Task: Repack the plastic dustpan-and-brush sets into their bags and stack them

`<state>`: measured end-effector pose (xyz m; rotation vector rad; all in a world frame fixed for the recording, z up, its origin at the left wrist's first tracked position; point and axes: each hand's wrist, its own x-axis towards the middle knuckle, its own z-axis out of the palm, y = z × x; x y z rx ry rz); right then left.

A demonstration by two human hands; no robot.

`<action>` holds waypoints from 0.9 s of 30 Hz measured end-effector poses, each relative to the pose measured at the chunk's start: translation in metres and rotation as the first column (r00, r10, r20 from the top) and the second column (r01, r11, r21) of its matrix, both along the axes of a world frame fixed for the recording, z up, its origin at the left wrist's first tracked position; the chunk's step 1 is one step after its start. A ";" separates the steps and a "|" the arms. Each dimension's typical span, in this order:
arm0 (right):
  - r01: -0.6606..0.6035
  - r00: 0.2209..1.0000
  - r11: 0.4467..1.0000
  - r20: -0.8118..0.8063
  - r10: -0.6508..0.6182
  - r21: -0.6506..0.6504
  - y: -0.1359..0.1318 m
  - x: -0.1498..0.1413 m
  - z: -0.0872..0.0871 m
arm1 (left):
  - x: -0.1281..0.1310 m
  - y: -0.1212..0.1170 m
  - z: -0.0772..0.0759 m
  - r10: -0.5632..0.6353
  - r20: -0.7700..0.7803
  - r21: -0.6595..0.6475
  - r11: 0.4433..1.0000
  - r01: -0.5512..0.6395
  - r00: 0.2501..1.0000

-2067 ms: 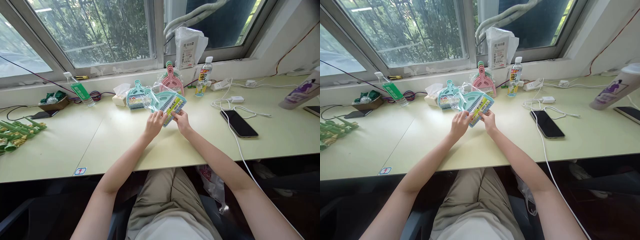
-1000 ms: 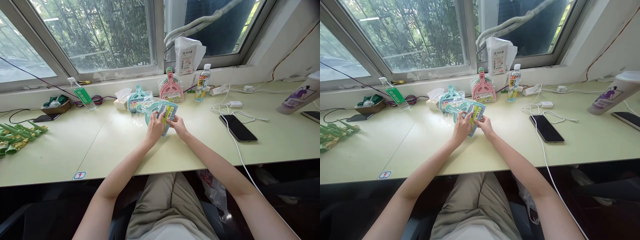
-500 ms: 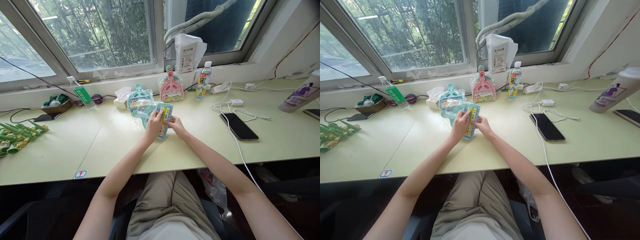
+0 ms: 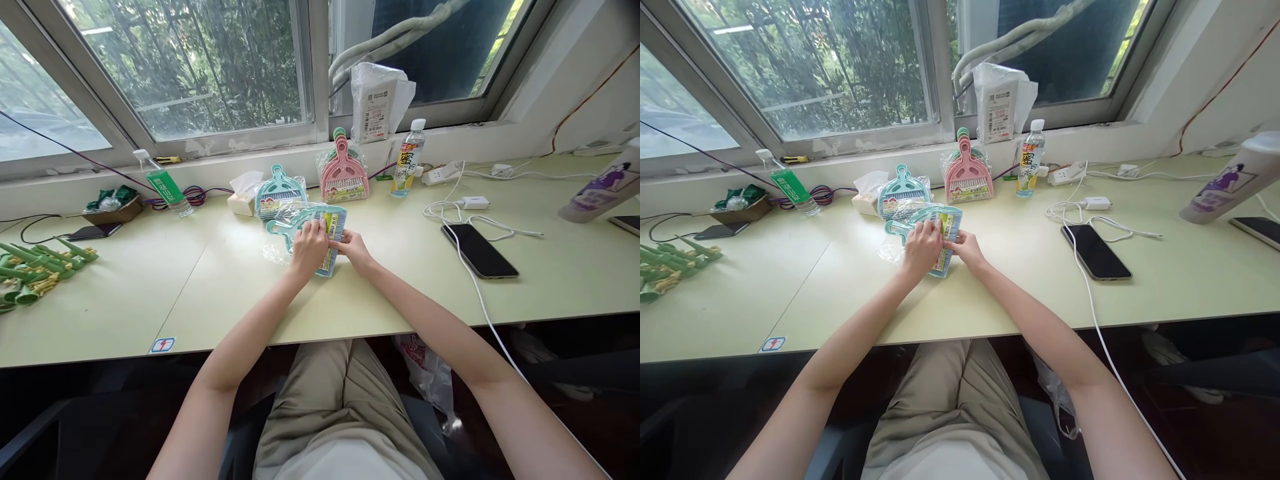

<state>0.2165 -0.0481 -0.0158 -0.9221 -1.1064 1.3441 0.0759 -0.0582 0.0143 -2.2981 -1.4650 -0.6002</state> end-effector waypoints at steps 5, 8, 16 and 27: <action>0.006 1.000 1.000 -0.015 -0.006 0.013 0.000 0.001 0.001 | 0.001 0.001 -0.004 -0.026 0.042 -0.022 0.999 0.027 0.999; 0.019 0.999 1.000 -0.032 -0.019 0.018 0.000 0.002 0.001 | 0.003 0.000 -0.008 -0.070 0.153 -0.079 0.993 0.083 0.986; 0.122 0.985 0.992 -0.121 -0.120 0.011 0.002 0.004 0.000 | 0.010 -0.009 -0.006 -0.202 0.453 -0.003 0.974 0.228 0.869; 0.220 0.941 0.975 -0.266 -0.209 0.012 0.005 0.012 0.005 | -0.005 0.022 -0.002 0.222 0.975 -0.187 0.873 0.451 -0.025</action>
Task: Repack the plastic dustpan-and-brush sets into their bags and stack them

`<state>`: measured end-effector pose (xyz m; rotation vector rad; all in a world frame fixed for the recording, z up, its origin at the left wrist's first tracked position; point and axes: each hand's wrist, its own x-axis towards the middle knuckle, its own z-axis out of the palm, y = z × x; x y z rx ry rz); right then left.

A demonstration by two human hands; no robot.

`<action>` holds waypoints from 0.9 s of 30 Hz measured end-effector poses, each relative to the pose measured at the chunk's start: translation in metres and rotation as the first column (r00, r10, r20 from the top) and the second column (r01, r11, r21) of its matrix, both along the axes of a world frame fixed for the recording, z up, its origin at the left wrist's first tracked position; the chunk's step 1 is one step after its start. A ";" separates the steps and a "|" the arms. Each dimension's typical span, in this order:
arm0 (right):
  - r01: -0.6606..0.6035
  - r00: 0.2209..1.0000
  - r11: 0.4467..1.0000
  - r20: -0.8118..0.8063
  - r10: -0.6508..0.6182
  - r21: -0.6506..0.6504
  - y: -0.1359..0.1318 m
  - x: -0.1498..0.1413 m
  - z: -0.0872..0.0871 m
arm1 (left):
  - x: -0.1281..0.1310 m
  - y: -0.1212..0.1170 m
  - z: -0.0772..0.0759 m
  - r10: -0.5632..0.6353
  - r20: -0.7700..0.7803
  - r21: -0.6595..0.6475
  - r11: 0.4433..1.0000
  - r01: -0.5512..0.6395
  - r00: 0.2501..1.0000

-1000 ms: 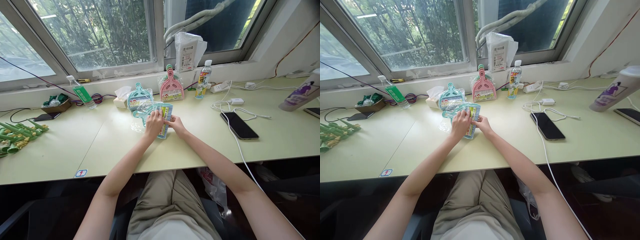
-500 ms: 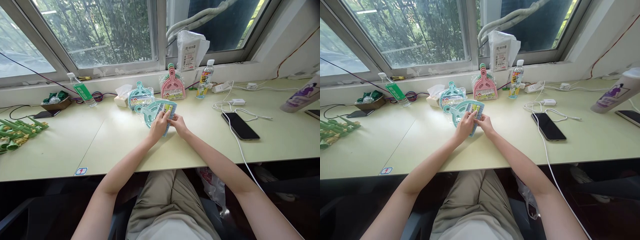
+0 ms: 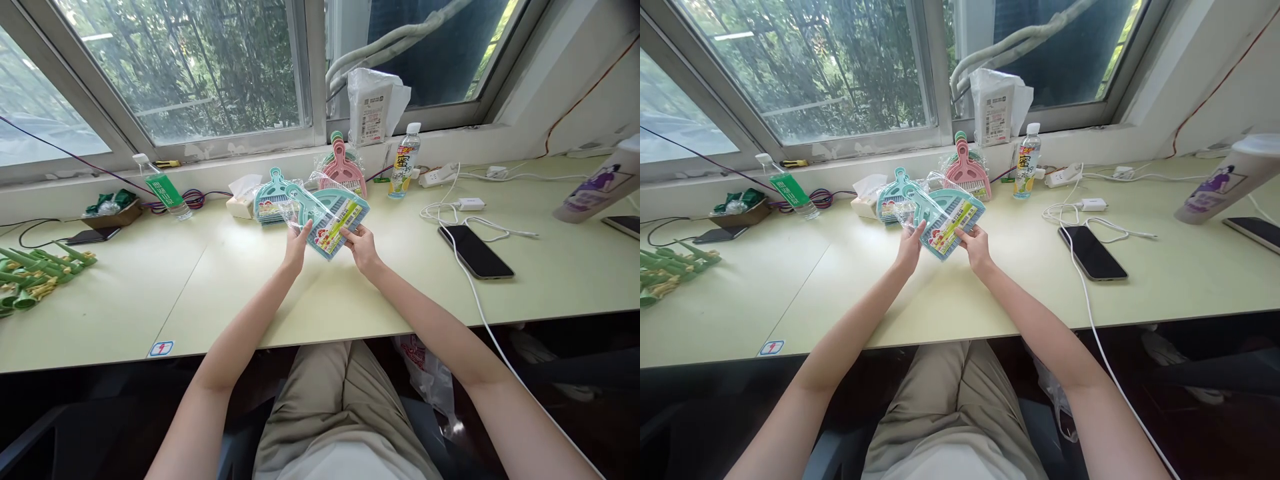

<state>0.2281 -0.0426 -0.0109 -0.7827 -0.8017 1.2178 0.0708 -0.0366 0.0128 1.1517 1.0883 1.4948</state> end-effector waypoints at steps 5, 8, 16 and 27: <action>0.041 0.999 0.999 0.021 -0.041 -0.001 0.001 0.001 -0.002 | 0.011 -0.001 -0.007 -0.195 0.346 -0.237 0.928 0.286 0.918; 0.071 0.997 0.997 0.008 -0.071 0.009 0.005 0.004 -0.004 | 0.014 -0.005 -0.012 -0.324 0.323 -0.224 0.887 0.404 0.889; 0.074 0.995 0.997 -0.075 -0.071 0.037 0.008 0.009 -0.003 | 0.026 -0.022 -0.017 -0.533 0.237 -0.198 0.792 0.577 0.812; -0.097 0.994 0.995 -0.048 0.096 -0.010 0.001 0.000 -0.001 | -0.012 0.001 0.012 -0.338 0.449 0.054 0.934 0.352 0.827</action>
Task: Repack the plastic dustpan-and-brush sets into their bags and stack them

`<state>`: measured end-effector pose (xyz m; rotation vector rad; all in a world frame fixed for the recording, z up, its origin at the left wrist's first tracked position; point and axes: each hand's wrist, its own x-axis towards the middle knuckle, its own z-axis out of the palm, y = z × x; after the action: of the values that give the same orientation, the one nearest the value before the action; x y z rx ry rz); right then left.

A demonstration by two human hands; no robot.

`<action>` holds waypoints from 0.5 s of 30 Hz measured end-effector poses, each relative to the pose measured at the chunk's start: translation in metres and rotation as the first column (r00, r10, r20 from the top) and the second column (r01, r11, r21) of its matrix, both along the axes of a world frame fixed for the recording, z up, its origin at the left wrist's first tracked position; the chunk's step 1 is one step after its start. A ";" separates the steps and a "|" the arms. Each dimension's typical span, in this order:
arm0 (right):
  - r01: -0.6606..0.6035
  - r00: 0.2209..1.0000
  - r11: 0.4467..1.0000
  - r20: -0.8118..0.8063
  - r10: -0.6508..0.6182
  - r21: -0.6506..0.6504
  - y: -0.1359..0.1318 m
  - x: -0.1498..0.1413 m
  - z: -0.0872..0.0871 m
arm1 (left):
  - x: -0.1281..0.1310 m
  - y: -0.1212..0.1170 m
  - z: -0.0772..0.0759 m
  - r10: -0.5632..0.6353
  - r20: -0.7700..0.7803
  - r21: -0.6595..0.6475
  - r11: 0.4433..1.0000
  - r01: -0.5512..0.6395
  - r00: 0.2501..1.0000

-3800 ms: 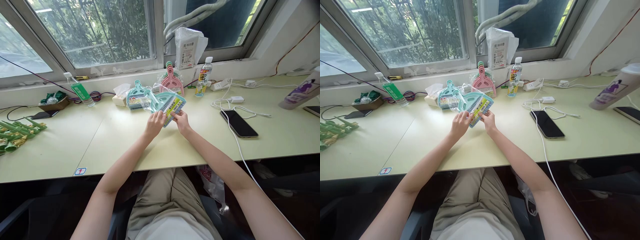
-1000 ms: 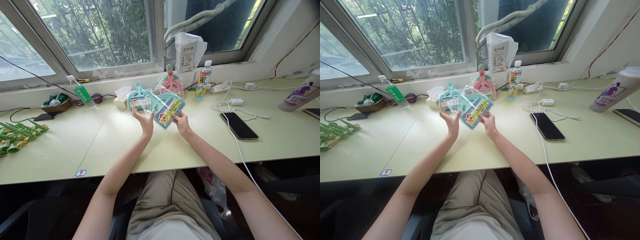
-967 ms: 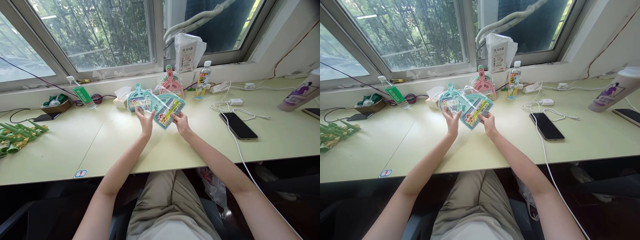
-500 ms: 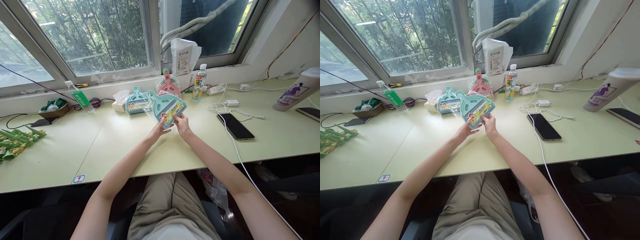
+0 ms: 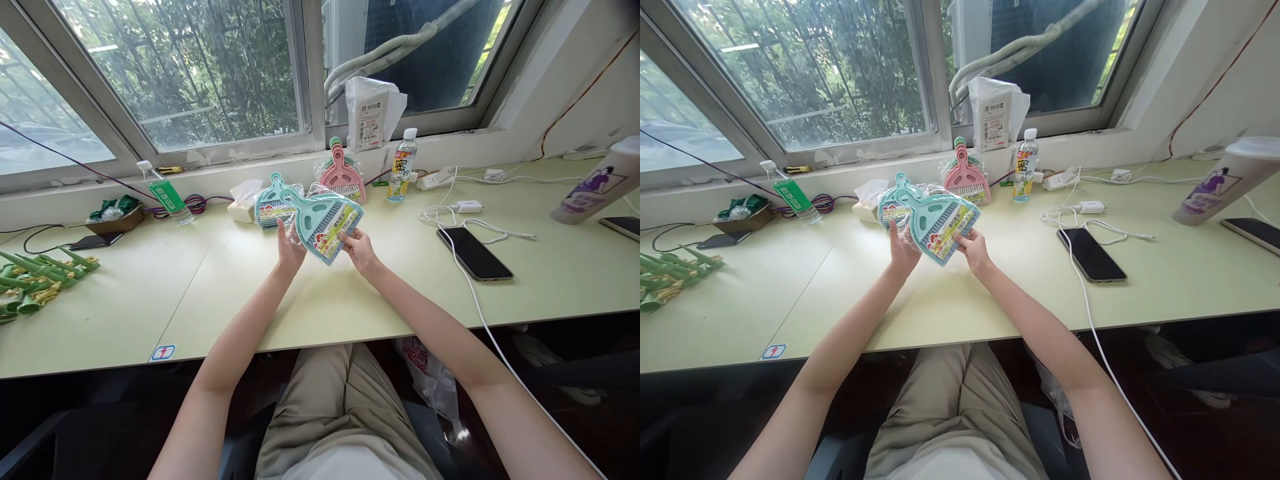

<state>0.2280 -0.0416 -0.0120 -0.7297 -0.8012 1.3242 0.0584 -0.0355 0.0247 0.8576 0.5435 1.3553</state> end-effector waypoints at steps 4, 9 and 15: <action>-0.032 0.999 0.999 -0.014 0.032 -0.003 0.000 0.000 0.003 | -0.013 -0.001 0.010 -0.023 0.087 -0.005 1.000 0.024 0.996; -0.081 0.996 0.997 -0.019 0.081 0.011 -0.002 -0.001 0.006 | -0.024 0.005 0.010 0.016 0.130 -0.040 0.999 -0.011 0.991; -0.244 0.969 0.970 0.044 0.244 0.013 -0.007 -0.009 0.007 | -0.023 0.003 0.006 -0.083 0.035 -0.009 0.996 0.084 0.996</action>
<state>0.2185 -0.0491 -0.0053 -0.6616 -0.9597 1.5234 0.0354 -0.0320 0.0306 0.8380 0.4825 1.2878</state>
